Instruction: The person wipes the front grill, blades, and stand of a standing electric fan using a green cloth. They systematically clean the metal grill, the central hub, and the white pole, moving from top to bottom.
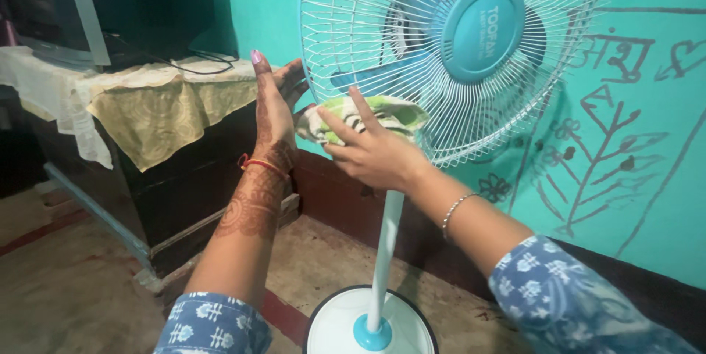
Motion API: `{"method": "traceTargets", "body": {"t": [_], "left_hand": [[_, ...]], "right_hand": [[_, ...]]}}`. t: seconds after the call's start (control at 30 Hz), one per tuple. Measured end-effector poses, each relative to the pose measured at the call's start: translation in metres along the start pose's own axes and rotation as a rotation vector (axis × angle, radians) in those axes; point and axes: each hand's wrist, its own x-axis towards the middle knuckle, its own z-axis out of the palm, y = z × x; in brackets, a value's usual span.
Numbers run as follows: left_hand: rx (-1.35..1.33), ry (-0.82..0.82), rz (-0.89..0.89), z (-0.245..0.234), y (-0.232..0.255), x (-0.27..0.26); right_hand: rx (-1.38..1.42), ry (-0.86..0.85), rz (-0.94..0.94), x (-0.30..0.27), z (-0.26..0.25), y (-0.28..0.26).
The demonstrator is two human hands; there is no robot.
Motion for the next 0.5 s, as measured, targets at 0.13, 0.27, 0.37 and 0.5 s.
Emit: {"method": "traceTargets", "body": {"t": [0.13,0.27,0.37,0.5], "left_hand": [[0.027,-0.012,0.007,0.000,0.003,-0.002],[0.047,-0.029,-0.008,0.001,0.007,-0.007],[0.090,0.010,0.010,0.003,0.006,-0.009],[0.106,0.007,0.039,0.005,0.002,-0.007]], "right_hand": [[-0.048,0.035,0.077,0.005,0.005,-0.005],[-0.015,0.182,0.029,-0.008,0.020,0.004],[0.038,0.239,-0.008,-0.023,0.027,0.013],[0.091,0.231,-0.057,-0.040,0.030,0.024]]}}
